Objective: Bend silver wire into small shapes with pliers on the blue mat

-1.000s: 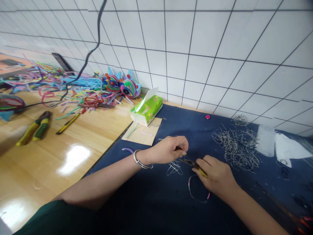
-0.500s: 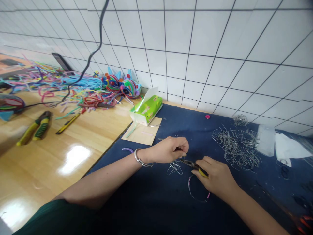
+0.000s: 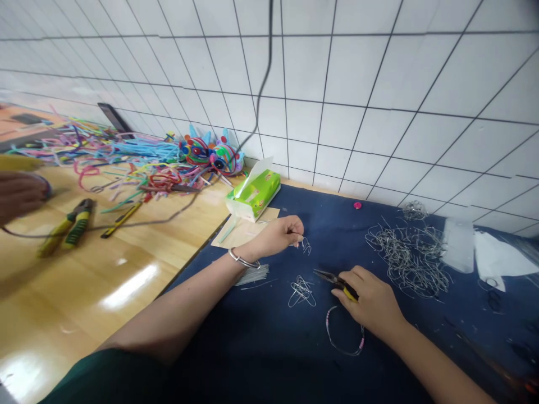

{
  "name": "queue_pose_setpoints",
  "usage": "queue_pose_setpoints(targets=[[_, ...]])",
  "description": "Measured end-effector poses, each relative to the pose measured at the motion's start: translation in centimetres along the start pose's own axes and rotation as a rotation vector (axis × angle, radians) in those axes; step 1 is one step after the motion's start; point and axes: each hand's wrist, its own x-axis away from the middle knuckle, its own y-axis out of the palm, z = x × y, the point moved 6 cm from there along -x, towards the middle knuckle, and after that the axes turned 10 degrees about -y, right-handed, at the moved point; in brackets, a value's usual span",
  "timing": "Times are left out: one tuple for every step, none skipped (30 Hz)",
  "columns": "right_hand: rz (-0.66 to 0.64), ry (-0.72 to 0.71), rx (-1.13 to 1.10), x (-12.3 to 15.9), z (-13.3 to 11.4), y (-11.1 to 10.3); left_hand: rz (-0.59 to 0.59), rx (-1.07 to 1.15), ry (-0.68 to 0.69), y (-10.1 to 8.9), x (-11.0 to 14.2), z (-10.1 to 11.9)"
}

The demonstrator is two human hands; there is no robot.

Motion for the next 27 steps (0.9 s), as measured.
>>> queue_pose_setpoints(targets=[[0.000, -0.004, 0.003, 0.0, 0.0, 0.0, -0.020, -0.005, 0.002, 0.3, 0.0, -0.1], [0.001, -0.008, 0.006, 0.0, 0.0, 0.0, -0.036, -0.019, 0.009, 0.7, 0.0, -0.2], [0.004, -0.011, 0.007, 0.0, -0.1, 0.1, -0.046, -0.044, 0.021, 1.0, 0.1, -0.1], [0.008, -0.012, 0.007, 0.0, 0.0, 0.1, -0.053, -0.077, 0.037, 1.3, 0.2, 0.1], [0.012, -0.011, 0.007, 0.0, 0.0, 0.1, -0.059, -0.112, 0.054, 1.5, 0.4, 0.3], [0.014, -0.010, 0.006, 0.0, 0.0, 0.1, -0.068, -0.148, 0.072, 1.7, 0.5, 0.5], [0.014, -0.008, 0.006, 0.0, 0.0, 0.1, -0.077, -0.182, 0.089, 1.9, 0.6, 0.7], [0.013, -0.008, 0.005, 0.0, 0.1, 0.2, -0.080, -0.213, 0.103, 2.0, 0.7, 0.8], [0.014, -0.008, 0.004, 0.0, 0.1, 0.2, -0.075, -0.242, 0.114, 1.9, 0.7, 0.9], [0.012, -0.007, 0.003, 0.0, 0.1, 0.2, -0.061, -0.272, 0.124, 1.9, 0.7, 1.0], [0.013, -0.007, 0.002, 0.1, 0.1, 0.2, -0.037, -0.303, 0.133, 1.7, 0.7, 1.1], [0.014, -0.005, 0.000, 0.1, 0.1, 0.2, -0.011, -0.333, 0.144, 1.5, 0.7, 1.2], [0.014, 0.000, -0.003, 0.1, 0.1, 0.3, 0.012, -0.360, 0.156, 1.3, 0.7, 1.3], [0.012, 0.006, -0.007, 0.1, 0.2, 0.3, 0.030, -0.382, 0.169, 1.1, 0.7, 1.5], [0.009, 0.015, -0.014, 0.1, 0.2, 0.3, 0.040, -0.399, 0.181, 1.0, 0.8, 1.7], [0.009, 0.024, -0.022, 0.1, 0.3, 0.3, 0.040, -0.410, 0.192, 0.9, 0.9, 1.9], [0.013, 0.032, -0.032, 0.1, 0.4, 0.3, 0.026, -0.416, 0.201, 1.0, 1.1, 2.1], [0.020, 0.040, -0.046, 0.1, 0.5, 0.3, -0.002, -0.418, 0.210, 1.1, 1.3, 2.4], [0.029, 0.049, -0.062, 0.1, 0.6, 0.2, -0.041, -0.419, 0.220, 1.3, 1.6, 2.7], [0.038, 0.059, -0.079, 0.1, 0.7, 0.1, -0.089, -0.421, 0.229, 1.7, 1.9, 3.0], [0.044, 0.070, -0.098, 0.0, 0.9, 0.1, -0.138, -0.425, 0.236, 2.0, 2.3, 3.3], [0.047, 0.081, -0.115, 0.0, 1.0, 0.0, -0.183, -0.433, 0.239, 2.4, 2.7, 3.6], [0.045, 0.092, -0.130, 0.0, 1.1, 0.0, -0.220, -0.445, 0.236, 2.7, 3.1, 3.7], [0.042, 0.103, -0.143, -0.1, 1.2, -0.1, -0.245, -0.460, 0.229, 3.0, 3.5, 3.9], [0.037, 0.112, -0.152, -0.1, 1.2, -0.1, -0.260, -0.478, 0.220, 3.3, 3.9, 3.9], [0.033, 0.120, -0.158, -0.1, 1.3, -0.1, -0.268, -0.498, 0.212, 3.5, 4.4, 3.9], [0.029, 0.126, -0.162, -0.1, 1.3, -0.1, -0.268, -0.517, 0.204, 3.7, 4.8, 3.9]])
